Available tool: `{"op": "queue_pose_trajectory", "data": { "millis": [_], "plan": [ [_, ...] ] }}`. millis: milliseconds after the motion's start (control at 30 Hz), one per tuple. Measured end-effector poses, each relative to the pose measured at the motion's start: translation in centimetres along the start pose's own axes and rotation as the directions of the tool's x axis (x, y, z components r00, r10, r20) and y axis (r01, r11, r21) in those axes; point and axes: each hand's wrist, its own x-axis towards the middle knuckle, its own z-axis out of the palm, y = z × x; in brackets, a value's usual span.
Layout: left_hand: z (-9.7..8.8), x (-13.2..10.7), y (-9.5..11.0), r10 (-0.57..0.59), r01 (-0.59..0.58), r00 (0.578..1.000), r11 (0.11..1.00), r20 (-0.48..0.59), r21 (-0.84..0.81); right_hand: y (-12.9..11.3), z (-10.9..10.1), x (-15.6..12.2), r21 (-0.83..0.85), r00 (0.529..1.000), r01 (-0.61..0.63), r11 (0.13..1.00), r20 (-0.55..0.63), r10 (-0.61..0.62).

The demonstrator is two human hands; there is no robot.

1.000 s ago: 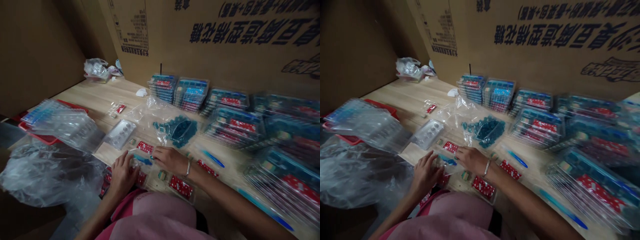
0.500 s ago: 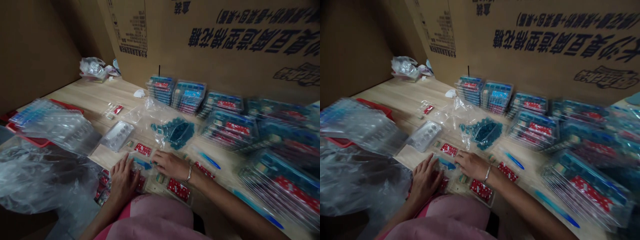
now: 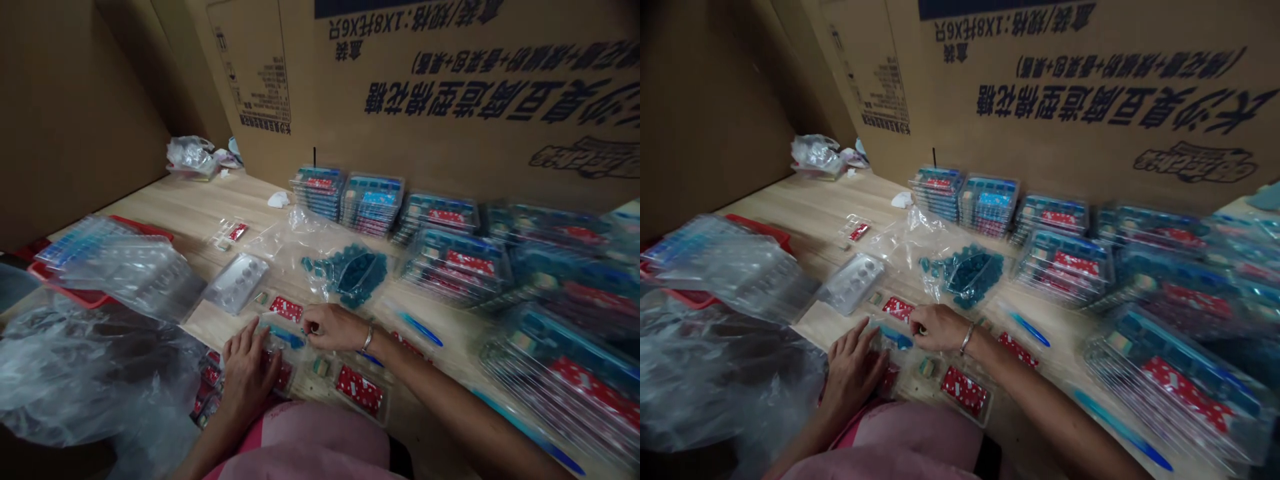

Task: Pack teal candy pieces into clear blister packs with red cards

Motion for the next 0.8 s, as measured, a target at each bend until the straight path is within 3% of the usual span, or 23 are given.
{"op": "queue_pose_trajectory", "data": {
  "millis": [100,167,200,267,333,433,567,700,800],
  "plan": [
    [-0.6,0.5,0.5,-0.049,0.034,0.996,0.983,-0.08,-0.18,-0.6,-0.3,-0.2,0.07,0.993,-0.025,0.997,-0.114,0.033],
    [-1.3,1.4,1.7,-0.12,0.085,0.991,0.901,-0.055,-0.426,-1.4,-0.7,-0.8,0.186,0.979,-0.006,0.983,-0.2,0.044],
    [-1.8,2.0,2.5,-0.154,0.137,0.988,0.808,0.02,-0.573,-1.8,-0.9,-1.2,0.249,0.972,0.018,0.968,-0.23,0.041],
    [-2.5,3.1,4.1,-0.175,0.3,0.954,0.53,0.243,-0.793,-2.7,-1.1,-1.9,0.346,0.961,0.07,0.935,-0.276,0.03],
    [-3.0,4.1,5.5,-0.157,0.445,0.895,0.257,0.418,-0.858,-3.4,-1.2,-2.7,0.406,0.95,0.095,0.909,-0.309,0.039],
    [-3.2,4.6,6.5,-0.108,0.534,0.842,0.031,0.528,-0.845,-4.0,-1.2,-3.7,0.499,0.946,0.077,0.863,-0.309,0.094],
    [-2.7,4.1,6.6,-0.007,0.612,0.79,-0.064,0.613,-0.788,-4.4,-0.6,-4.8,0.515,0.942,0.055,0.855,-0.311,0.127],
    [-2.4,2.8,6.2,0.006,0.678,0.733,-0.081,0.68,-0.73,-4.8,1.1,-5.8,0.328,0.909,0.091,0.94,-0.413,0.056],
    [-3.0,1.7,5.9,0.082,0.727,0.687,-0.083,0.722,-0.682,-5.0,2.7,-6.8,0.227,0.907,0.119,0.967,-0.421,-0.013]
  ]
}}
